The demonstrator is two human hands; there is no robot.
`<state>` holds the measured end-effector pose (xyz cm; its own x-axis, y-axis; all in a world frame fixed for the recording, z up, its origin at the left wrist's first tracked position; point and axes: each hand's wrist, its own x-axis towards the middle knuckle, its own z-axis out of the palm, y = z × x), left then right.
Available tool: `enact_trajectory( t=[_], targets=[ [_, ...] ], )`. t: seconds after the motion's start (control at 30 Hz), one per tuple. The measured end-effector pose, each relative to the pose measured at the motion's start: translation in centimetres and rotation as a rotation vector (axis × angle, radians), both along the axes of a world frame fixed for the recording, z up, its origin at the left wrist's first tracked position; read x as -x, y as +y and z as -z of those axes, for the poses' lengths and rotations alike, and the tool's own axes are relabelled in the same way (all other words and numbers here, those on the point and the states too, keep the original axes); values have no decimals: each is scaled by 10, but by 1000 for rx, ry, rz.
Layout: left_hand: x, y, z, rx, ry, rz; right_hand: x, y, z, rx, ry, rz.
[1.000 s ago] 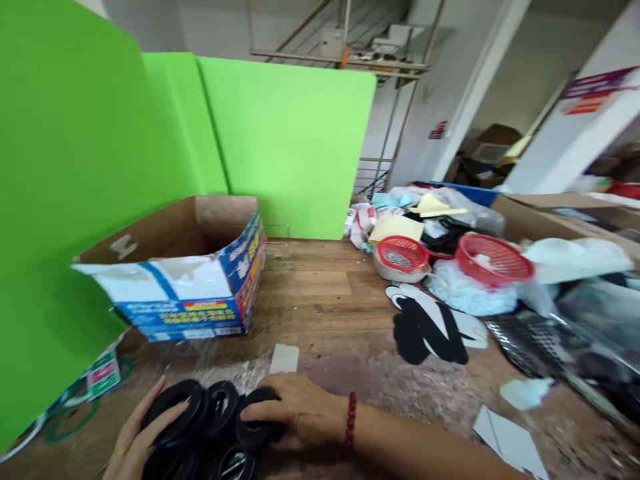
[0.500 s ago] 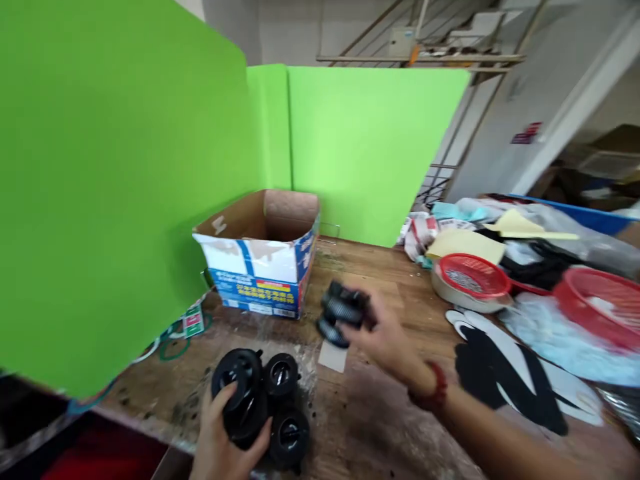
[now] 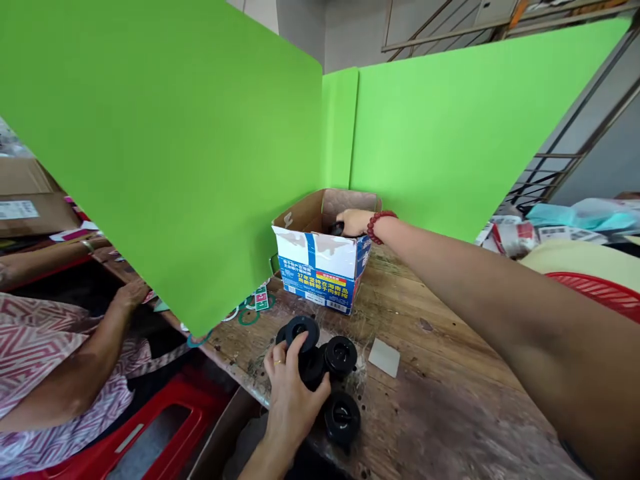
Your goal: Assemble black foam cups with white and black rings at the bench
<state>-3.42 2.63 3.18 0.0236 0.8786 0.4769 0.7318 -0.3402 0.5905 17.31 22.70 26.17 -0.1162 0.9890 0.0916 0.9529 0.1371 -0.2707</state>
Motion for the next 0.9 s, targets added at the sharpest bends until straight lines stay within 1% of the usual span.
enact_trajectory(
  t=[0.07,0.13,0.17,0.23,0.27,0.3,0.33,0.37,0.4,0.43,0.47,0.5,0.53,0.57,0.6,0.63,0.67,0.73,0.77,0.83,0.9],
  targets=[
    [1,2,-9,48,10,44,-1,-4,4,9,-5,-30],
    [2,2,-13,68,-14,57,-1,-17,3,-64,8,-40],
    [3,1,-13,71,-33,59,0,-28,2,-145,29,-42],
    [5,-1,-11,71,-94,50,2,-60,4,-382,115,-87],
    [7,-1,-9,71,-140,35,3,-81,10,-551,203,-155],
    [8,-2,-7,73,-194,13,4,-103,20,-681,281,-254],
    [10,-2,-6,82,-249,-7,3,-126,34,-731,311,-365],
    [12,-2,-5,98,-307,-27,2,-148,52,-717,303,-489],
    [13,-2,-5,121,-365,-43,-1,-168,74,-618,285,-590],
    [14,0,-5,147,-424,-55,-4,-185,99,-479,266,-635],
    [15,1,-7,170,-485,-64,-7,-198,124,-330,254,-606],
    [16,3,-9,188,-556,-74,-10,-207,148,-226,237,-565],
    [17,6,-11,203,-640,-88,-11,-213,169,-194,245,-506],
    [19,8,-14,224,-746,-103,-11,-215,186,-171,254,-469],
    [20,11,-17,260,-877,-115,-9,-215,198,-168,257,-457],
    [22,13,-20,311,-1026,-126,-7,-213,204,-175,250,-454],
    [25,16,-23,374,-1178,-134,-3,-211,206,-181,224,-462],
    [30,20,-29,488,-1430,-161,7,-203,199,-177,109,-478],
    [33,22,-31,521,-1509,-181,13,-199,194,-158,29,-479],
    [37,24,-34,528,-1589,-211,26,-191,188,-101,-129,-495],
    [40,27,-36,498,-1608,-211,39,-180,192,-76,-251,-539]
  ],
)
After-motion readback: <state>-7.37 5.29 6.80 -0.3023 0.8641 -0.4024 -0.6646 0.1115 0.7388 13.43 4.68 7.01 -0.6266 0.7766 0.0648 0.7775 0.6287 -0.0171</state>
